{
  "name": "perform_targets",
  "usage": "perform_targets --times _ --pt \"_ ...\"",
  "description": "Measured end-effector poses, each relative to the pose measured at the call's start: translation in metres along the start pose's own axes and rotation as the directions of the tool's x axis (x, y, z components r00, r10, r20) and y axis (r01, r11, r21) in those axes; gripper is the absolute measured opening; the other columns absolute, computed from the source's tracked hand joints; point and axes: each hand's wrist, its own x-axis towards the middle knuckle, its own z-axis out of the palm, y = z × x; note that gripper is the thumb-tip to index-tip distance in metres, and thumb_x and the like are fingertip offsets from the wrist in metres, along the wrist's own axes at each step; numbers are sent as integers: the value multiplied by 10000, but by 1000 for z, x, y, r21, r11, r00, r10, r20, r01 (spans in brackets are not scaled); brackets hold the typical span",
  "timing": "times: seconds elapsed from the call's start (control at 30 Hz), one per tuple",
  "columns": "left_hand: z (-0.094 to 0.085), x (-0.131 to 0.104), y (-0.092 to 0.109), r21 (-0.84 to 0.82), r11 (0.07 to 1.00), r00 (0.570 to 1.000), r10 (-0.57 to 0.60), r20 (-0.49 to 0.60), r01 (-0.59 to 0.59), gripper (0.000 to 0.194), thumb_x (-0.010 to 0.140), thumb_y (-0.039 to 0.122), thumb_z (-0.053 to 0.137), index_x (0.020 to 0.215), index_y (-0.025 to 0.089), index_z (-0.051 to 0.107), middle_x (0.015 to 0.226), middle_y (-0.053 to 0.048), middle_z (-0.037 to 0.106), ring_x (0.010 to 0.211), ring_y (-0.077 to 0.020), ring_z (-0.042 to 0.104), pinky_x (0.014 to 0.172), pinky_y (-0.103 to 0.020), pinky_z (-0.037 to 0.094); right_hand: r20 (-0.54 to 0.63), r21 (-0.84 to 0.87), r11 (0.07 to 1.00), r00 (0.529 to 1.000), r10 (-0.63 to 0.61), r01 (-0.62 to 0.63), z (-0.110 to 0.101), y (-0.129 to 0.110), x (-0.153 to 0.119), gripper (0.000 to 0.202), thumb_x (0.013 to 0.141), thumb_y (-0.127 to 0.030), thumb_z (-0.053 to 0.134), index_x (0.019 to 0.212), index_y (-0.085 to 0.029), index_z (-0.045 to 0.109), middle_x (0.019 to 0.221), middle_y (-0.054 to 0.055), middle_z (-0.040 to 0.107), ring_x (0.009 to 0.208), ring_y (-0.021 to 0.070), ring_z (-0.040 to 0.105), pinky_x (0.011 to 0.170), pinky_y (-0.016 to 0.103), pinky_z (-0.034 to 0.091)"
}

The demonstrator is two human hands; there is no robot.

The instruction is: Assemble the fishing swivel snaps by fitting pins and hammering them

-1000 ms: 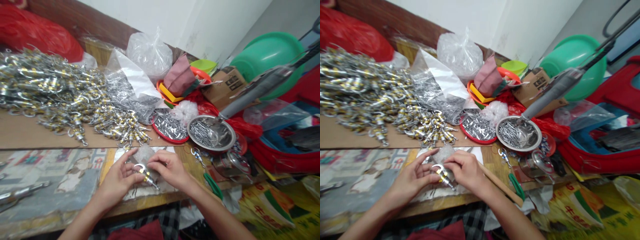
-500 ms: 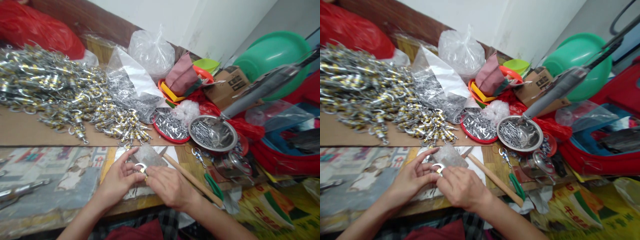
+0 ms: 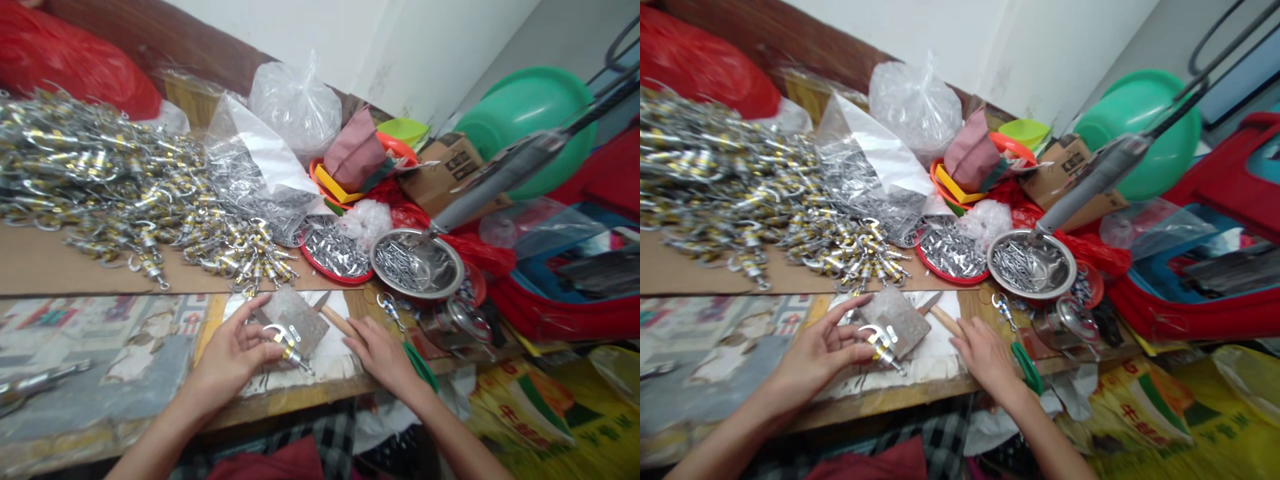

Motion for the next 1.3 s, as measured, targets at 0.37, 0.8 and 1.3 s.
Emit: perform_targets --times 0.37,0.8,1.3 --pt "1 -1 1 34 999 1000 5 -22 -5 860 518 186 747 1273 170 336 613 43 620 600 -159 618 610 -289 506 -199 399 916 979 42 42 -4 -81 31 508 756 -355 571 1214 -170 455 1118 114 513 1013 236 505 853 383 429" --pt "-1 1 -2 16 999 1000 27 6 -27 800 555 151 710 1270 150 353 613 37 630 588 -126 593 610 -253 486 -321 227 910 909 -267 347 -16 -97 29 249 825 -76 424 893 -187 636 791 50 638 741 158 565 664 264 452" --pt "-1 -1 -2 47 999 1000 24 -19 -23 781 549 147 710 1263 146 396 637 18 656 614 -137 600 604 -239 479 -127 -33 904 895 -427 427 -16 -107 14 306 822 -52 352 1054 -114 542 811 85 565 730 202 468 608 319 378"
